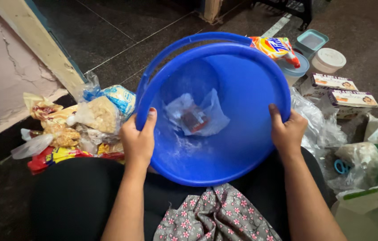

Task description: The person sits on the floor and sorts various packaged food items, including grains and spices, into a blue plastic bucket. They handle each package individually, opening some and placing them inside the bucket.

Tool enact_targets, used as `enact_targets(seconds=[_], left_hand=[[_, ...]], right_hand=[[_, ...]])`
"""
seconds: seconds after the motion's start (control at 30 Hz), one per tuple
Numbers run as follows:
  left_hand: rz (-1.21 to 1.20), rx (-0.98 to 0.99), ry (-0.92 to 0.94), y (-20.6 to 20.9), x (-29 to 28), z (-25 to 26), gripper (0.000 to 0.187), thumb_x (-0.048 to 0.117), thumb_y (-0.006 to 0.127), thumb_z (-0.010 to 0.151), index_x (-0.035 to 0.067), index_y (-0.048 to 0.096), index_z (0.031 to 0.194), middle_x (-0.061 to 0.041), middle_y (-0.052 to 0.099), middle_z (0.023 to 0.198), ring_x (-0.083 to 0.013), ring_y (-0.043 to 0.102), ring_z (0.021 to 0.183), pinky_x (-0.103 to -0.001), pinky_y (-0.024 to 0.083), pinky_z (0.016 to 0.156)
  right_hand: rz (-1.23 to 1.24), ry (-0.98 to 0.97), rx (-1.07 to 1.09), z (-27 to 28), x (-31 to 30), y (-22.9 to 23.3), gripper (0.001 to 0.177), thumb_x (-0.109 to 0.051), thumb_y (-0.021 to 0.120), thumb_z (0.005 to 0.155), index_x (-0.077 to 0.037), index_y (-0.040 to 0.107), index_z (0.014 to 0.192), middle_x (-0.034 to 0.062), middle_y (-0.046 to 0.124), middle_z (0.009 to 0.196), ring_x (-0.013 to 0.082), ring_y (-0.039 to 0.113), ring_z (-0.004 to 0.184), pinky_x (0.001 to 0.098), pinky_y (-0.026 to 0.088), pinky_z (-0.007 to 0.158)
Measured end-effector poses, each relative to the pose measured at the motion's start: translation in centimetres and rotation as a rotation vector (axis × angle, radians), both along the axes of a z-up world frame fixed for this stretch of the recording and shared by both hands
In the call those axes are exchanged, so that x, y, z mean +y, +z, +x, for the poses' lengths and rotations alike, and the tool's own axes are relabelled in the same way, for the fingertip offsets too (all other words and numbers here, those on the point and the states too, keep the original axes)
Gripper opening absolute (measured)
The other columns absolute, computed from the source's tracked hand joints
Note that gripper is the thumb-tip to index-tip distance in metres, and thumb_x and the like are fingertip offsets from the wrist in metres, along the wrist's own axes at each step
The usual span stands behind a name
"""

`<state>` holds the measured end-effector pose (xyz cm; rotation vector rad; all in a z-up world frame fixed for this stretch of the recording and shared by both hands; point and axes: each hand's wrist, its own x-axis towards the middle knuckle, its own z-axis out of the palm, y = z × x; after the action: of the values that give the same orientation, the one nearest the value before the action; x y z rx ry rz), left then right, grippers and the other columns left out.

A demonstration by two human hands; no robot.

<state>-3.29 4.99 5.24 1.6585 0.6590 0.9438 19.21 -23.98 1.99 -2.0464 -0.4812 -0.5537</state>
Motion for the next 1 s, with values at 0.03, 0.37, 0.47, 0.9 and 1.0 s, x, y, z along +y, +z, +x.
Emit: enact_targets(seconds=[0.03, 0.37, 0.47, 0.9, 1.0], left_hand=[[0.023, -0.011, 0.019, 0.0, 0.0, -0.1, 0.034, 0.031, 0.072, 0.097, 0.001, 0.067, 0.082, 0.003, 0.056, 0.065, -0.0058, 0.049, 0.063, -0.028, 0.043, 0.057], [0.048, 0.009, 0.065, -0.2, -0.1, 0.0, 0.031, 0.031, 0.072, 0.096, 0.0, 0.074, 0.093, -0.001, 0.06, 0.066, -0.0085, 0.053, 0.063, -0.028, 0.045, 0.06], [0.089, -0.039, 0.053, -0.1, 0.1, 0.0, 0.029, 0.03, 0.071, 0.096, 0.001, 0.074, 0.097, 0.0, 0.065, 0.072, -0.0076, 0.059, 0.068, -0.027, 0.048, 0.064], [-0.08, -0.003, -0.005, 0.2, 0.4, 0.5, 0.033, 0.031, 0.071, 0.097, 0.0, 0.071, 0.089, 0.0, 0.061, 0.07, -0.0084, 0.053, 0.067, -0.03, 0.046, 0.063], [0.029, 0.051, 0.111, 0.6, -0.4, 0.2, 0.029, 0.031, 0.072, 0.093, 0.001, 0.074, 0.092, -0.001, 0.063, 0.066, -0.0092, 0.056, 0.063, -0.029, 0.047, 0.061]], right_hand=[[0.032, -0.007, 0.008, -0.1, -0.1, -0.2, 0.04, -0.031, 0.074, 0.103, 0.002, 0.065, 0.082, 0.0081, 0.06, 0.063, 0.0119, 0.053, 0.059, 0.0343, 0.042, 0.056], [0.038, -0.006, -0.014, -0.8, -0.2, 0.8, 0.039, -0.031, 0.072, 0.103, 0.003, 0.066, 0.085, 0.0076, 0.062, 0.065, 0.0128, 0.056, 0.059, 0.0353, 0.043, 0.056], [0.092, 0.072, -0.049, -0.9, -0.6, 0.4, 0.039, -0.031, 0.07, 0.108, 0.003, 0.065, 0.09, 0.0074, 0.063, 0.068, 0.0121, 0.057, 0.063, 0.0348, 0.044, 0.059], [-0.093, -0.053, 0.064, -0.1, -0.2, 1.7, 0.046, -0.034, 0.074, 0.103, 0.003, 0.063, 0.078, 0.0095, 0.058, 0.059, 0.0158, 0.052, 0.053, 0.0381, 0.04, 0.053], [0.009, -0.018, 0.007, -1.0, -0.4, 1.5, 0.044, -0.034, 0.071, 0.105, 0.003, 0.063, 0.081, 0.0091, 0.058, 0.062, 0.0142, 0.052, 0.058, 0.0375, 0.04, 0.056]])
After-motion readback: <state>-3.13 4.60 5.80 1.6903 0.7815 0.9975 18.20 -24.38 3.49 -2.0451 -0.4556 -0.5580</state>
